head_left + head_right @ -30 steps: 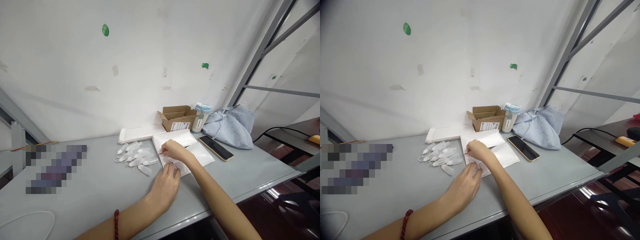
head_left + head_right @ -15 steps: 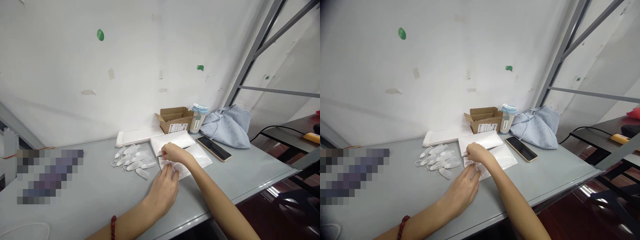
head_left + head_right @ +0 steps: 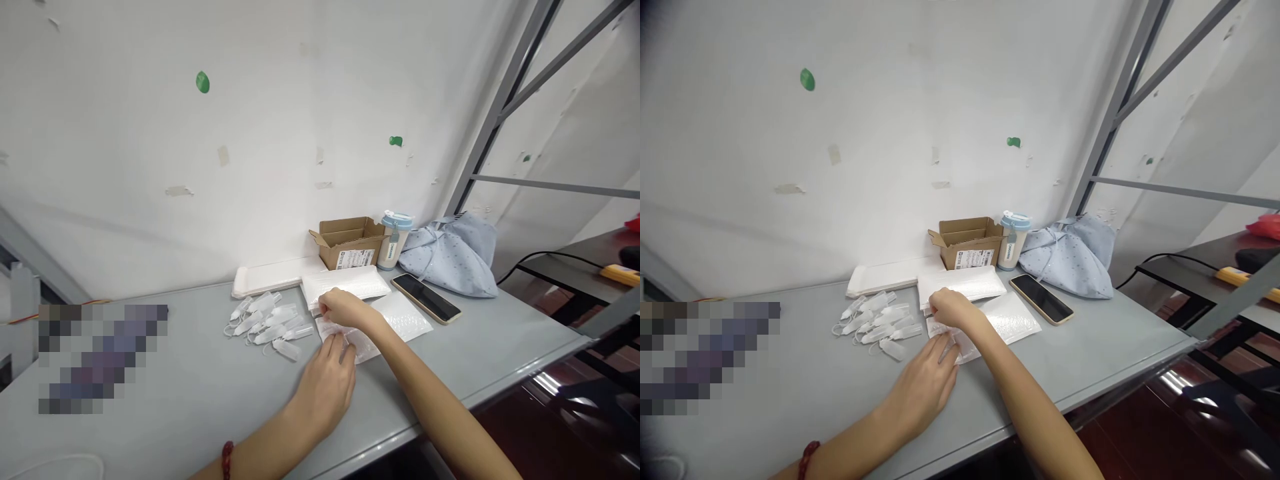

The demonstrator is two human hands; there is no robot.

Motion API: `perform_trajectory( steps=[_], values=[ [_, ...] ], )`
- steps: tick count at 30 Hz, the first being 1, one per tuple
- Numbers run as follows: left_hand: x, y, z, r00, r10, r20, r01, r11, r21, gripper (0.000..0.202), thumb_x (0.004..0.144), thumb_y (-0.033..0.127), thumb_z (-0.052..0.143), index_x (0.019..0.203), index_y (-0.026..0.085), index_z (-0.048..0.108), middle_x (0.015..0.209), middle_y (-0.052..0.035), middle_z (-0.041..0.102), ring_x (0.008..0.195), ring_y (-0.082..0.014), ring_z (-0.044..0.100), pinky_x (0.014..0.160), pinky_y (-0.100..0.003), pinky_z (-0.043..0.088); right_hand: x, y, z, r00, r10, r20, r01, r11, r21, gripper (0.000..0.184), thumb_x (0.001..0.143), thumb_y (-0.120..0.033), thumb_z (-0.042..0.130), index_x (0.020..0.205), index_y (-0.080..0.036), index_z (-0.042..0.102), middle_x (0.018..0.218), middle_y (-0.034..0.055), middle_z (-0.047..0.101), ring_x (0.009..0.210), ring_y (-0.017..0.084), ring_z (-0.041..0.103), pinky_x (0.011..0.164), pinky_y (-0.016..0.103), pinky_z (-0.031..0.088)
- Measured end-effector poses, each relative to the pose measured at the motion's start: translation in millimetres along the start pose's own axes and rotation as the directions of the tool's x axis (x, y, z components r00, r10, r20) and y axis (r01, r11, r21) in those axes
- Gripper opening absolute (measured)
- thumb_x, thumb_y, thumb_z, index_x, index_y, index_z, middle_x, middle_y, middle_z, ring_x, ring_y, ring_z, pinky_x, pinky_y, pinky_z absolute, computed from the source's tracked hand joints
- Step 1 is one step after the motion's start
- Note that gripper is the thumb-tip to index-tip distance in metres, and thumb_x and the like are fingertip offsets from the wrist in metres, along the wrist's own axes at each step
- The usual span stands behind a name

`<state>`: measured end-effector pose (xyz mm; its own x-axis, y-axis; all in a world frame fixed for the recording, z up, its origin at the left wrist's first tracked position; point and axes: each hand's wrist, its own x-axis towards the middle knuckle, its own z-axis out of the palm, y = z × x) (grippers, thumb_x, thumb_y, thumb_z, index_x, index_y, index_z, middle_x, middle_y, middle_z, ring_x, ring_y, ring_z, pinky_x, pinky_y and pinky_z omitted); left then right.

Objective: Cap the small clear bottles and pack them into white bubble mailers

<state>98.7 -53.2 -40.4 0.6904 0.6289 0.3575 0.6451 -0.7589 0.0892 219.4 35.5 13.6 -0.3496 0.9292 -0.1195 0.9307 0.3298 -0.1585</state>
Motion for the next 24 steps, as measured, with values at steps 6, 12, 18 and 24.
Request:
perform_trajectory(
  steps=[6,12,18,24],
  values=[
    [4,-3,3.3,1.000,-0.030,-0.005,0.030,1.000,-0.001,0.028,0.085,0.012,0.042,0.111,0.011,0.053,0.117,-0.0171,0.055,0.112,-0.0283,0.051,0.087,-0.042,0.050,2,0,1,1.000,-0.017,-0.025,0.017,1.000,-0.009,0.019,0.075,-0.011,0.053,0.087,-0.018,0.065,0.090,0.0054,0.065,0.077,0.014,0.059,0.056,0.020,0.031],
    [5,-5,1.5,0.999,-0.047,0.003,0.047,0.999,-0.008,0.028,0.085,0.011,0.041,0.110,0.011,0.055,0.117,-0.0166,0.055,0.111,-0.0271,0.051,0.087,-0.041,0.050,3,0,1,1.000,-0.007,-0.027,0.006,1.000,-0.022,0.016,0.077,-0.013,0.054,0.088,-0.018,0.065,0.091,0.0055,0.065,0.081,0.015,0.059,0.059,0.020,0.032],
    [6,-6,-0.9,0.999,-0.045,-0.015,0.045,0.999,0.009,0.027,0.085,0.013,0.043,0.109,0.010,0.055,0.116,-0.0172,0.055,0.111,-0.0274,0.051,0.089,-0.041,0.049,-1,-3,-4,0.998,0.048,-0.034,-0.050,0.998,-0.049,0.018,0.078,-0.017,0.054,0.092,-0.018,0.065,0.095,0.0071,0.066,0.084,0.017,0.061,0.062,0.021,0.036],
    [6,-6,-1.0,0.999,-0.046,-0.006,0.046,0.999,0.020,0.029,0.086,0.013,0.042,0.112,0.012,0.053,0.115,-0.0149,0.056,0.110,-0.0262,0.052,0.088,-0.040,0.050,-13,0,-17,0.975,0.212,-0.071,-0.219,0.970,-0.103,0.026,0.083,-0.029,0.051,0.095,-0.011,0.065,0.094,0.0170,0.065,0.091,0.025,0.062,0.069,0.028,0.041]
  ],
)
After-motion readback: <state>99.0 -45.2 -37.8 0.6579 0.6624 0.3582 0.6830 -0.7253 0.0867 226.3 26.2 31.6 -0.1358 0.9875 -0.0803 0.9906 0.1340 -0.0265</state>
